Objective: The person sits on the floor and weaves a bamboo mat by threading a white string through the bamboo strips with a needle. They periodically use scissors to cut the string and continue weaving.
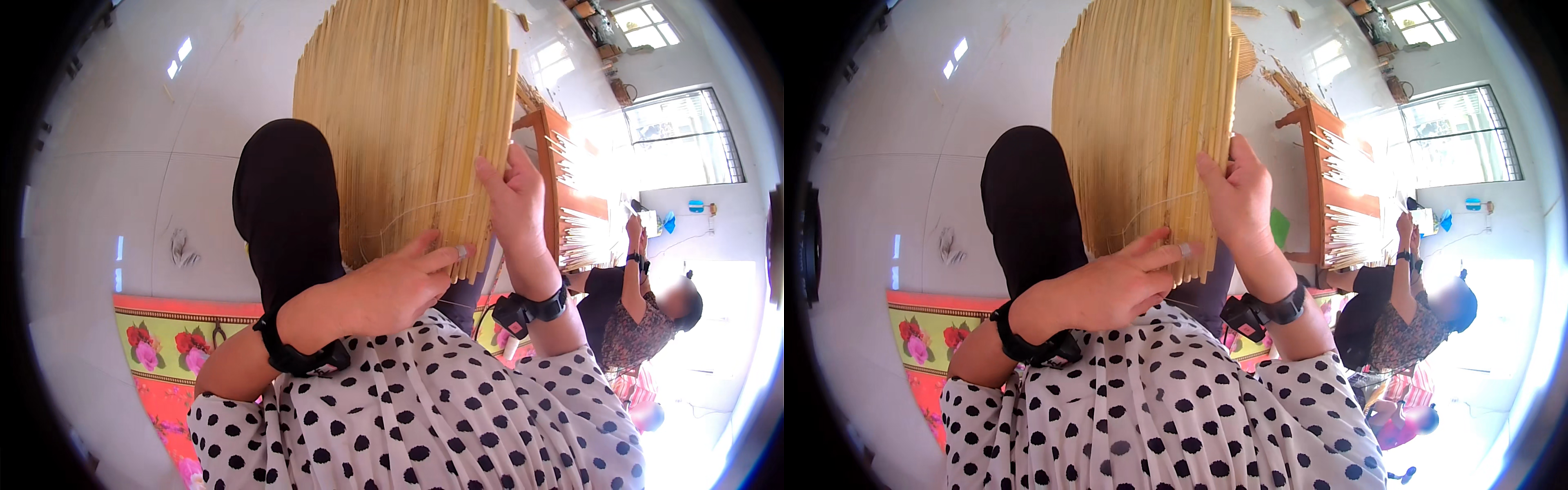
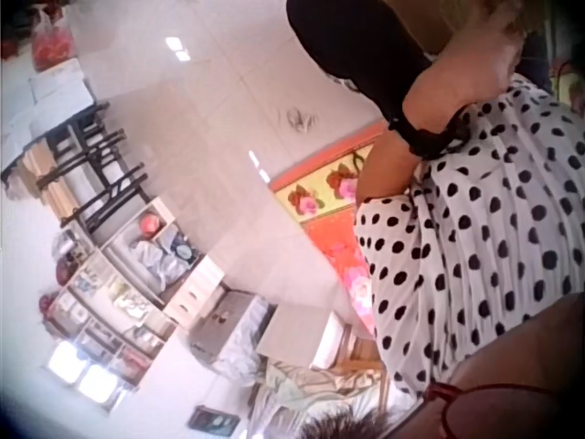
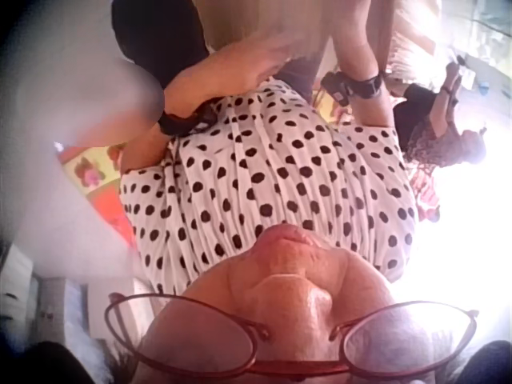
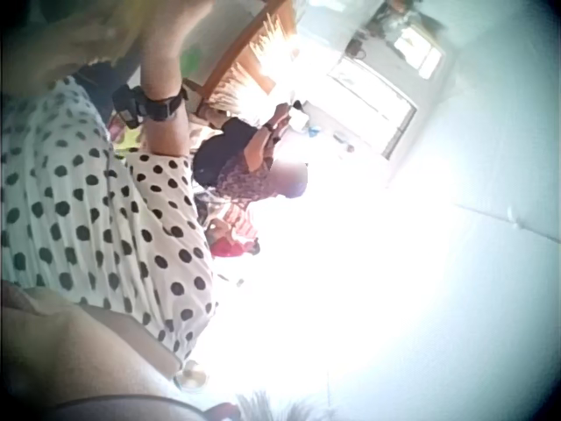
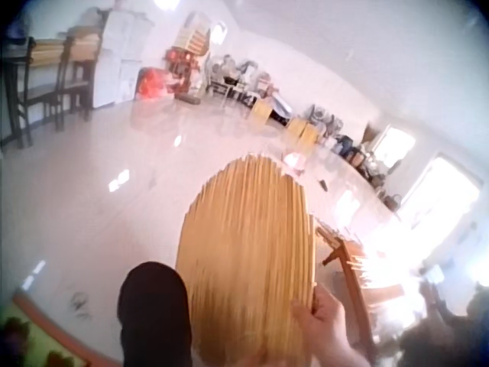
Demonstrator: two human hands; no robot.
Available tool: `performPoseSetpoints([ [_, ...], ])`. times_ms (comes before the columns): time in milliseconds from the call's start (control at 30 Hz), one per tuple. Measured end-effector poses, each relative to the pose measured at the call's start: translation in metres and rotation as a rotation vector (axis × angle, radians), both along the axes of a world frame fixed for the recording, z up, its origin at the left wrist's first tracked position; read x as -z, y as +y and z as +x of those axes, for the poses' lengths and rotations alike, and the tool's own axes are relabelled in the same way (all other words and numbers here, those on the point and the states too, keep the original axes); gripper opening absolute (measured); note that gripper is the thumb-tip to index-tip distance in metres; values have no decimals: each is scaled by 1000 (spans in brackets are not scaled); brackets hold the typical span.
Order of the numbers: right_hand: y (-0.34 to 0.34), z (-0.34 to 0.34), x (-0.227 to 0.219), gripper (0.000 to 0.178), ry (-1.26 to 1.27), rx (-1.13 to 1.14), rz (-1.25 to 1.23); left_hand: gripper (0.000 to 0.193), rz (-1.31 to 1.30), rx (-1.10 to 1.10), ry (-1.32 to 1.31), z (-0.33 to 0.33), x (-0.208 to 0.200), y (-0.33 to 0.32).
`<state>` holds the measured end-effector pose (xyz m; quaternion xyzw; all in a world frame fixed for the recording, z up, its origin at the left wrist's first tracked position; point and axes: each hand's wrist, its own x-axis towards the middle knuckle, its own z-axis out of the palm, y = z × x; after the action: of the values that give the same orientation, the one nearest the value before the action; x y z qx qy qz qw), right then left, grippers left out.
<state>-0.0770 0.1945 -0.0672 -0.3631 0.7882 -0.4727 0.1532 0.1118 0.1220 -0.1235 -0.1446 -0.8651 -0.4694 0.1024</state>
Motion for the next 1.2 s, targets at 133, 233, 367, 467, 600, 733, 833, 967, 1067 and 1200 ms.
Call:
performPoseSetpoints([
  [133, 3, 6, 7, 21, -94, 21, -57, 5, 78, 4, -32, 7, 4, 1],
  [233, 4, 12, 3, 21, -114, 39, -63, 6, 119, -8, 14, 10, 4, 1],
  [367, 7, 23, -9, 21, -81, -1, -22, 8, 178, 22, 2, 15, -2, -3],
  [467, 7, 30, -16, 22, -113, -47, -57, 7, 261, 38, 23, 19, -6, -9],
  [600, 3, 30, -20, 22, -113, -52, -34, 6, 353, -169, 6, 26, -21, -26],
  [733, 8, 17, -14, 23, -62, -102, 41, 5, 484, -484, 27, 29, -33, -39],
  [833, 7, 18, -17, 24, -91, -128, 52, 5, 429, -577, 90, 26, -36, -43],
  [967, 9, 23, -23, 32, -146, -152, 60, 6, 359, -637, 130, 21, -37, -45],
  [1067, 12, 25, -21, 33, -126, -137, 39, 6, 313, -638, 84, 20, -38, -44],
  [1200, 19, 30, -18, 42, -127, -87, 56, 5, 274, -627, 69, 18, -39, -42],
])
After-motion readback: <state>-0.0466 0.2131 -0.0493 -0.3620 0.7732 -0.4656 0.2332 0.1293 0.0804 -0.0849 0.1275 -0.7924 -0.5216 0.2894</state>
